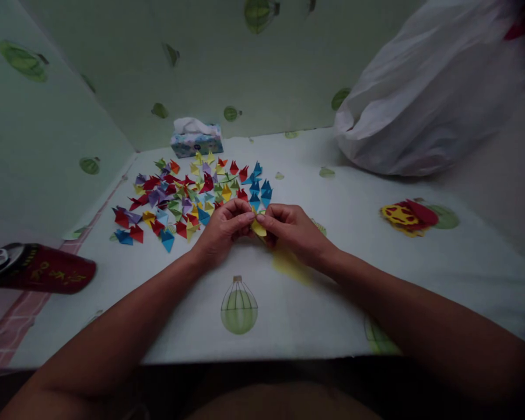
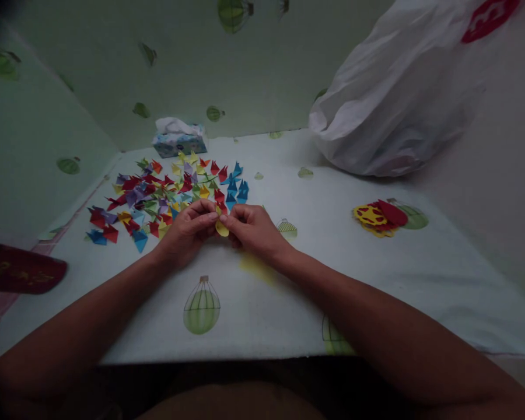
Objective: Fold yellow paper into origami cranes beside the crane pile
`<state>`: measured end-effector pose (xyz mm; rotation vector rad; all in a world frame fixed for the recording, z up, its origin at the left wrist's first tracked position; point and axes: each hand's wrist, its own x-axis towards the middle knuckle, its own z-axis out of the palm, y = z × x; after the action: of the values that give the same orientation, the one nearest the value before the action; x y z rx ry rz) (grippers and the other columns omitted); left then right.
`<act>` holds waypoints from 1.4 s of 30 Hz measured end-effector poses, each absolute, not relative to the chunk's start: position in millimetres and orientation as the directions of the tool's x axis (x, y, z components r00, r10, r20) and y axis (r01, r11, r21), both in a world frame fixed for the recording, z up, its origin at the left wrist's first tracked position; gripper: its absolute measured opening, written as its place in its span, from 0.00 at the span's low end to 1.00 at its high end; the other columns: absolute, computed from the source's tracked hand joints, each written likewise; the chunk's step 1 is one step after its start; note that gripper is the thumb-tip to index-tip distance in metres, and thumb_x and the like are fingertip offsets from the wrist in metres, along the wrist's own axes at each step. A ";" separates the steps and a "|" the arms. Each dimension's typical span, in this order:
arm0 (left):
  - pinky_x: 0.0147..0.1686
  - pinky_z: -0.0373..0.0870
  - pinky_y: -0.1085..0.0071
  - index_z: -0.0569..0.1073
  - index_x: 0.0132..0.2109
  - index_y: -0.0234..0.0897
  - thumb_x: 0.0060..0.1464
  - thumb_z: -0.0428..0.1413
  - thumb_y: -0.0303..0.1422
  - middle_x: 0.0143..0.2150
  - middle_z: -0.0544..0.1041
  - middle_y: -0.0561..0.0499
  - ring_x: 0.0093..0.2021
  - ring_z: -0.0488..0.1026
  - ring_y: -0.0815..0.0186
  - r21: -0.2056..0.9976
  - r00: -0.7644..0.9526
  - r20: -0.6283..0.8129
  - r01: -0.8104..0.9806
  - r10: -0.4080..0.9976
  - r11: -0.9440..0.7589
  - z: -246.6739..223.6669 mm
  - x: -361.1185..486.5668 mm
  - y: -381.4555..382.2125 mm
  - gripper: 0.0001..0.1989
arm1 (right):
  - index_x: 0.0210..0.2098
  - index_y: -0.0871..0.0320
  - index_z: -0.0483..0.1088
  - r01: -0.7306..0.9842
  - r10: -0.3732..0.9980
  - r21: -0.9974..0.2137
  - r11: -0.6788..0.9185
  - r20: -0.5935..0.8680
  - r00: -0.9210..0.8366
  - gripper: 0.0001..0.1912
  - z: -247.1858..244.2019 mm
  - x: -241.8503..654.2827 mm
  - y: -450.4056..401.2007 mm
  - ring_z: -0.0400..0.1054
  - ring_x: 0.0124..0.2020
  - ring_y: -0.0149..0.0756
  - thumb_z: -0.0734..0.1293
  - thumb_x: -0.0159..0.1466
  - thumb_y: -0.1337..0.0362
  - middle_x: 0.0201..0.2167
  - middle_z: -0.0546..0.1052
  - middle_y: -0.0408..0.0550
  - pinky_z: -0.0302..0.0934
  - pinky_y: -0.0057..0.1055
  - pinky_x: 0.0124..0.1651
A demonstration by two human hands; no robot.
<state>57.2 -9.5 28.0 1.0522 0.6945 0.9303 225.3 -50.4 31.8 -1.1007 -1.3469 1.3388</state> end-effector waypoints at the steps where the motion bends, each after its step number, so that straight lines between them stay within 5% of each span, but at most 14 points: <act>1: 0.29 0.70 0.77 0.72 0.35 0.35 0.47 0.68 0.33 0.27 0.70 0.57 0.26 0.68 0.74 0.933 0.454 -0.045 -0.299 0.890 0.200 27.9 57.0 -9.3 0.13 | 0.23 0.55 0.63 -0.010 0.982 -1.000 0.009 0.011 -0.191 0.20 31.8 225.4 -50.5 0.61 0.18 0.26 0.69 0.64 0.51 0.16 0.69 0.38 0.54 0.26 0.24; 24: 0.29 0.69 0.76 0.71 0.34 0.36 0.46 0.66 0.31 0.27 0.69 0.58 0.26 0.67 0.74 0.947 0.458 -0.033 -0.270 0.888 0.175 27.6 57.0 -9.6 0.11 | 0.23 0.55 0.63 0.068 0.979 -0.997 0.031 0.016 -0.204 0.20 33.2 226.1 -50.1 0.60 0.19 0.27 0.68 0.65 0.52 0.16 0.68 0.38 0.53 0.27 0.25; 34: 0.28 0.70 0.75 0.72 0.34 0.36 0.47 0.66 0.30 0.25 0.68 0.58 0.24 0.64 0.74 0.941 0.460 -0.011 -0.297 0.888 0.165 28.4 58.0 -10.8 0.10 | 0.30 0.55 0.64 -0.159 0.989 -0.986 -0.037 -0.014 -0.145 0.15 25.6 227.7 -45.2 0.65 0.21 0.28 0.70 0.63 0.53 0.21 0.71 0.38 0.61 0.28 0.27; 42: 0.30 0.72 0.74 0.72 0.35 0.36 0.48 0.67 0.33 0.30 0.72 0.55 0.29 0.71 0.72 0.956 0.465 0.034 -0.274 0.885 0.108 24.4 56.4 -10.0 0.12 | 0.32 0.56 0.65 -0.172 0.984 -0.985 -0.031 0.000 -0.180 0.13 27.5 226.5 -45.6 0.67 0.22 0.27 0.70 0.62 0.56 0.23 0.73 0.39 0.63 0.27 0.27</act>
<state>56.4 -10.0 24.4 1.1570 0.6632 0.9512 226.5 -45.6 27.5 -0.9983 -1.1978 1.4292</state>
